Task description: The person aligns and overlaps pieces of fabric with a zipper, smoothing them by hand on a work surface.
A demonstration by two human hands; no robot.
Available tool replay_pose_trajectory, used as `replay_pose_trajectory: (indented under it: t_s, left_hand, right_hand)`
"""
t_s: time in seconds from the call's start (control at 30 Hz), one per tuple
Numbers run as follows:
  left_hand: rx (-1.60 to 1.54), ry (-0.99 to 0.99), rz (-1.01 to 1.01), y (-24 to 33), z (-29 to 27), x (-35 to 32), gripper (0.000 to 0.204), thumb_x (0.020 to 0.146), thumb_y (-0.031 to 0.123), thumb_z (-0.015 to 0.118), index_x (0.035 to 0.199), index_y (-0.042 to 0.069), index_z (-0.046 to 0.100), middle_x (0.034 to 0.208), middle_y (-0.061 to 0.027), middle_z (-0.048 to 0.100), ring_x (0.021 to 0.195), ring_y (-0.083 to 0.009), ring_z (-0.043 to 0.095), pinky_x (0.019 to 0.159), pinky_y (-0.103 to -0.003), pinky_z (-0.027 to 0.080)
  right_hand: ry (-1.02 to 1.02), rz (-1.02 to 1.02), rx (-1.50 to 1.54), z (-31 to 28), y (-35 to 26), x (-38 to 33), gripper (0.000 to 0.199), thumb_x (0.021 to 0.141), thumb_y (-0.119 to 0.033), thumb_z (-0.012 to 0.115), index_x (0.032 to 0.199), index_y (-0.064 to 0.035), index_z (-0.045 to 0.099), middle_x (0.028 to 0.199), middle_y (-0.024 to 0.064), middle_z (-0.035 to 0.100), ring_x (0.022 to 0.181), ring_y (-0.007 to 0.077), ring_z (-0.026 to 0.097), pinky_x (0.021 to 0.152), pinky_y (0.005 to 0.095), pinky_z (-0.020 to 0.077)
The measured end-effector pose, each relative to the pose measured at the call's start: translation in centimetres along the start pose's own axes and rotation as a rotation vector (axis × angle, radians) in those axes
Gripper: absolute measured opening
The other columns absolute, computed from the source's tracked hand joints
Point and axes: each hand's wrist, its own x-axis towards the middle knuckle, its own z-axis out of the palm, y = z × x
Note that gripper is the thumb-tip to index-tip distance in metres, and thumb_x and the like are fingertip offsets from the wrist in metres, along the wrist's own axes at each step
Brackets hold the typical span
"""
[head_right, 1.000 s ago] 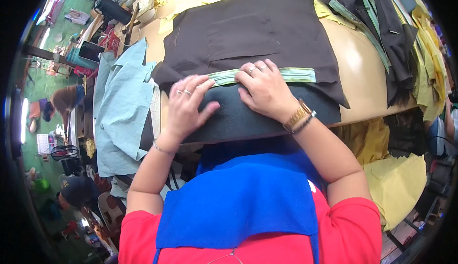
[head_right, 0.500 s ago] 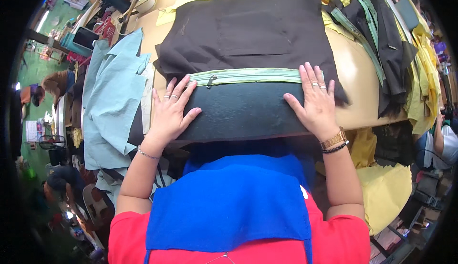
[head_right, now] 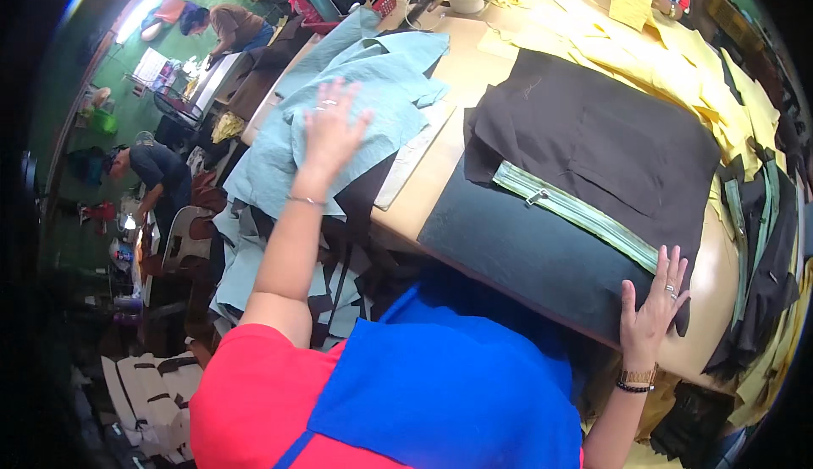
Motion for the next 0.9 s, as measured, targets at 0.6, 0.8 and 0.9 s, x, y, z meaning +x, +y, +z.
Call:
replay_pose_trajectory:
  t_s: [0.6,0.8,0.9]
  left_hand:
    - [0.005,-0.421,-0.468,-19.2,1.6,7.7,0.066,0.109,0.062,0.047,0.142,0.009,0.070,0.141,-0.0248,0.069,0.137,-0.0448,0.062,0.119,-0.048,0.045]
    - [-0.130,-0.476,-0.286,-13.5,-1.7,5.2,0.063,0.105,0.057,0.059,0.144,0.009,0.070,0.142,-0.0245,0.070,0.134,-0.0385,0.066,0.116,-0.044,0.048]
    - [0.021,-0.368,-0.282,-21.3,0.9,3.6,0.073,0.096,0.059,0.070,0.151,0.011,0.064,0.141,-0.0231,0.070,0.130,-0.0376,0.068,0.112,-0.048,0.050]
  right_hand:
    - [-0.036,0.019,0.093,0.0,-0.4,0.8,0.064,0.110,-0.040,0.059,0.166,-0.0123,0.045,0.176,0.0125,0.034,0.166,0.0358,0.024,0.131,0.0629,0.0145]
    - [-0.032,0.048,0.083,-0.2,0.2,0.3,0.060,0.111,-0.039,0.058,0.164,-0.0124,0.047,0.176,0.0115,0.035,0.165,0.0359,0.025,0.131,0.0635,0.0153]
    - [-0.050,0.015,0.125,0.5,0.4,0.5,0.059,0.111,-0.039,0.057,0.163,-0.0124,0.048,0.176,0.0113,0.035,0.165,0.0355,0.025,0.130,0.0646,0.0163]
